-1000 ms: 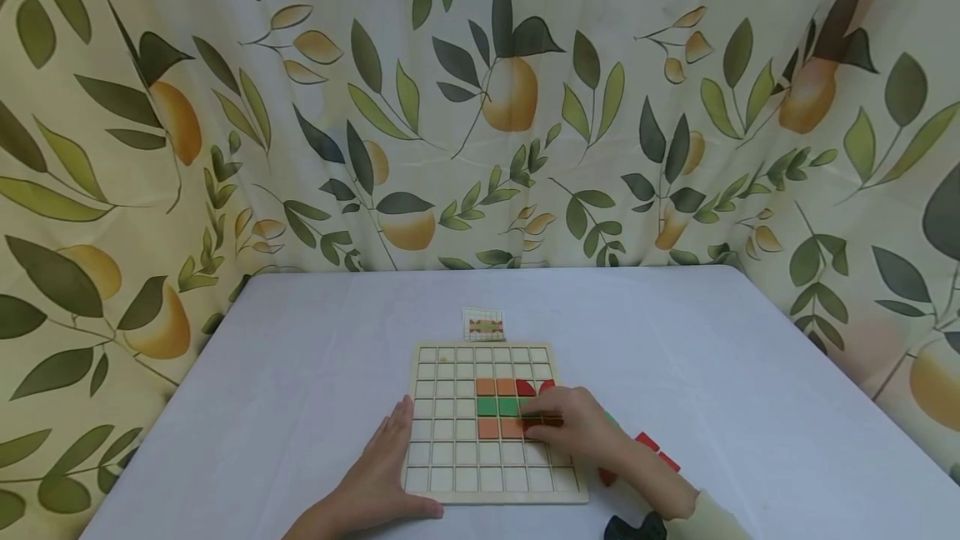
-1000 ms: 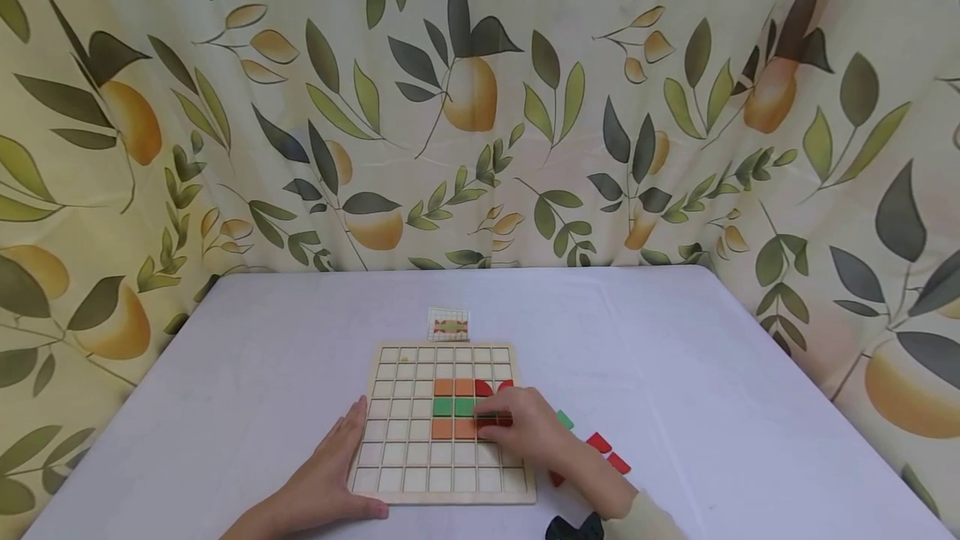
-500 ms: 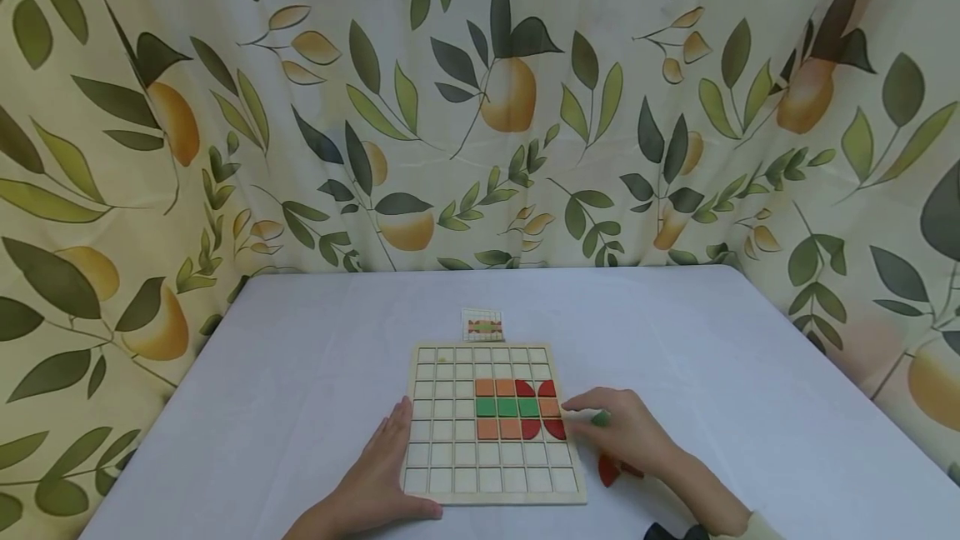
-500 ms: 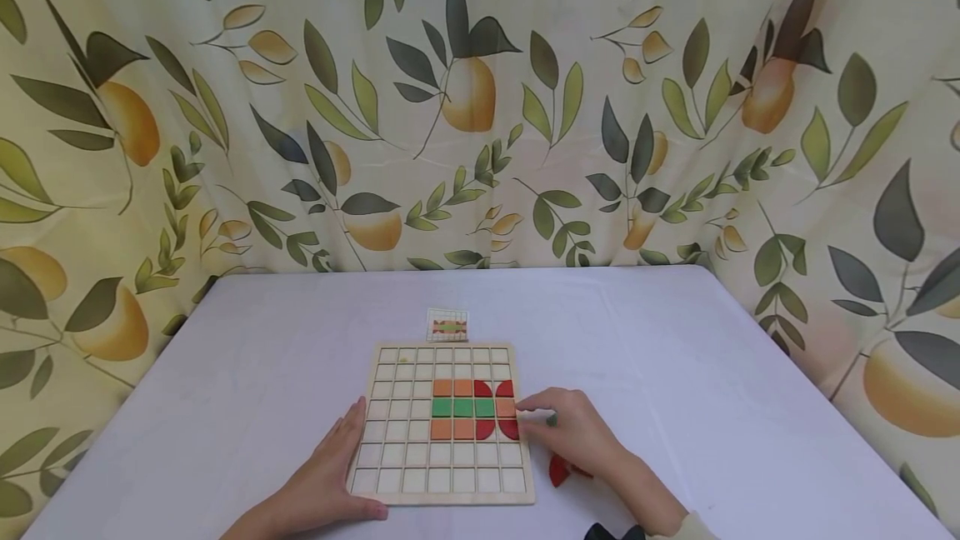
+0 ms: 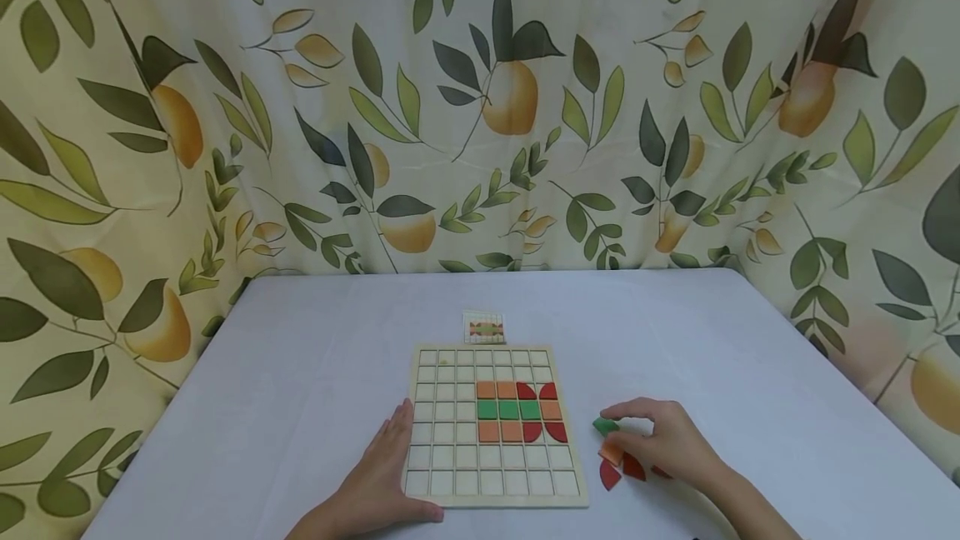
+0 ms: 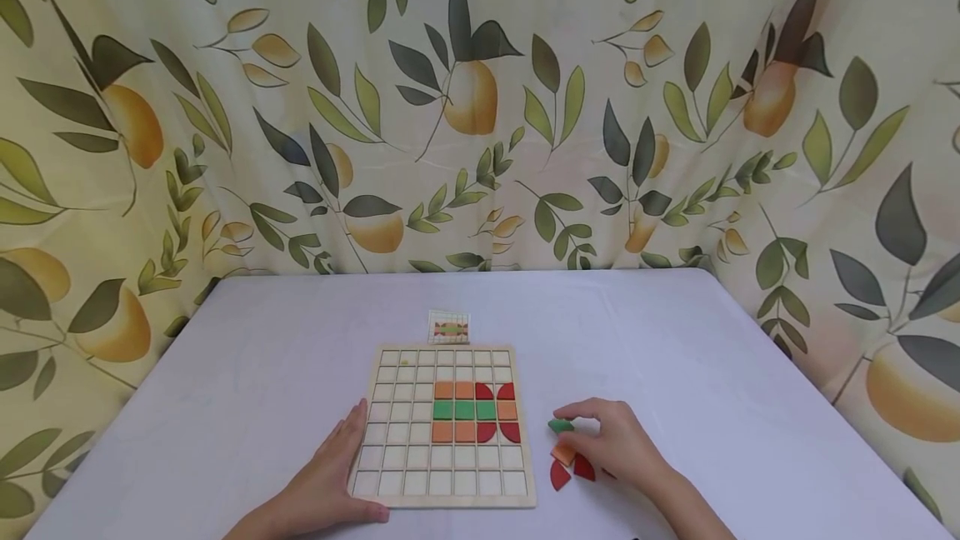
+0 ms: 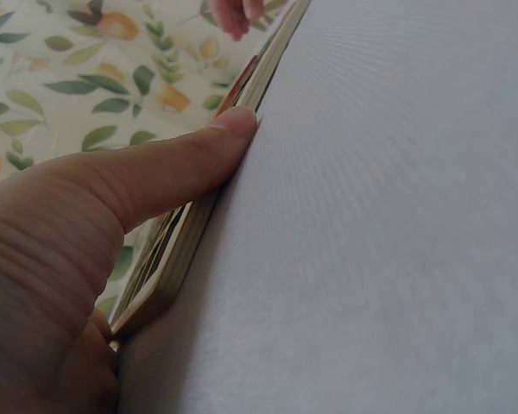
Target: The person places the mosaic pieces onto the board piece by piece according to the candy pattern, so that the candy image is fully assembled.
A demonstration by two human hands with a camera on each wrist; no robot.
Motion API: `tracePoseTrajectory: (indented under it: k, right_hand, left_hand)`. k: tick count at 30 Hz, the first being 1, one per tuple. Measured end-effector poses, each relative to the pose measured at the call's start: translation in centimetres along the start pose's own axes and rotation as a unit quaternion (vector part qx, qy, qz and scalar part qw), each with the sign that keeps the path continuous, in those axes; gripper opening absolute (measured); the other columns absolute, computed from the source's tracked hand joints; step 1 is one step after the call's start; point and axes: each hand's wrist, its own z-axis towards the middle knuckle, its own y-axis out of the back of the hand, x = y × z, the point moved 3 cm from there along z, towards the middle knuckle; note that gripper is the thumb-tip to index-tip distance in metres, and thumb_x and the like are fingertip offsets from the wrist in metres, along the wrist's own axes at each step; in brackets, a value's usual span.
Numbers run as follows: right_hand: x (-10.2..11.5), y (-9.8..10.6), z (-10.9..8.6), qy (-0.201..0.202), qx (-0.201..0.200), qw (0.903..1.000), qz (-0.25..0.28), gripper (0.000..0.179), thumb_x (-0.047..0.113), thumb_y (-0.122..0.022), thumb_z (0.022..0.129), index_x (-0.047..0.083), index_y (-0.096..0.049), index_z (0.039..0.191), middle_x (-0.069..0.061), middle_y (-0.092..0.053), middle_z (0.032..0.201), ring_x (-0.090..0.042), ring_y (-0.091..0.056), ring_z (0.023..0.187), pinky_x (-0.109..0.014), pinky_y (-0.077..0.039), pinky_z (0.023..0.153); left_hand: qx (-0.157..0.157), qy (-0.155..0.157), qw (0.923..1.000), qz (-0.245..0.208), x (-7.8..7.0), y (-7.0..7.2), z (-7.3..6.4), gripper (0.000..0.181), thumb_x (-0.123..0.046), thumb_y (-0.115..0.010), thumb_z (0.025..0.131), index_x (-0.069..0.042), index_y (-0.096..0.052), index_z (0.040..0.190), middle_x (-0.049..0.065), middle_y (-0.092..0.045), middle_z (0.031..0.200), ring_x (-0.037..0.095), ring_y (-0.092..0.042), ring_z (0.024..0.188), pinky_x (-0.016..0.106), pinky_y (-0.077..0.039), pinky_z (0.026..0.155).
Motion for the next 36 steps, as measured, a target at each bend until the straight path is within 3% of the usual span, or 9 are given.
tracePoseTrajectory:
  k: [7, 15, 23, 36]
  right_hand:
    - [-0.8, 1.2, -0.9, 0.02, 0.026, 0.9995, -0.005, 0.025, 0.019, -0.076, 0.075, 0.015, -0.072, 0.099, 0.006, -0.068, 0.095, -0.012, -0.06, 0.091, -0.033, -0.052, 0.077]
    - [-1.7, 2.0, -1.3, -0.007, 0.06, 0.9981, -0.01, 0.026, 0.02, -0.076, 0.075, 0.012, -0.072, 0.099, 0.005, -0.068, 0.094, -0.018, -0.061, 0.09, -0.043, -0.05, 0.079]
    - [-2.2, 2.1, -1.6, -0.008, 0.062, 0.998, -0.011, 0.027, 0.021, -0.077, 0.074, 0.012, -0.072, 0.099, 0.006, -0.068, 0.092, -0.021, -0.061, 0.091, -0.047, -0.049, 0.081]
    - [-3.0, 2.1, -1.8, 0.003, 0.081, 0.9967, 0.007, 0.022, 0.02, -0.074, 0.077, 0.011, -0.072, 0.097, 0.006, -0.068, 0.091, -0.01, -0.061, 0.086, -0.042, -0.051, 0.078]
  left_hand:
    - [-0.001, -0.004, 1.0, 0.004, -0.1, 0.0, -0.1, 0.138, -0.07, -0.073, 0.051, 0.005, -0.005, 0.145, 0.019, -0.007, 0.151, 0.028, -0.006, 0.138, 0.049, -0.009, 0.108]
    - [-0.002, -0.002, 1.0, -0.001, -0.1, 0.1, -0.2, 0.137, -0.068, -0.074, 0.052, 0.005, -0.005, 0.145, 0.019, -0.007, 0.151, 0.03, -0.006, 0.138, 0.05, -0.009, 0.108]
    - [-0.006, -0.01, 0.9999, -0.002, -0.1, 0.0, -0.2, 0.136, -0.067, -0.075, 0.052, 0.005, -0.005, 0.145, 0.019, -0.007, 0.151, 0.029, -0.007, 0.138, 0.05, -0.01, 0.108]
    - [-0.003, -0.01, 0.9999, 0.003, 0.0, 0.0, -0.1, 0.137, -0.068, -0.074, 0.052, 0.005, -0.005, 0.145, 0.018, -0.007, 0.151, 0.026, -0.005, 0.138, 0.048, -0.008, 0.108]
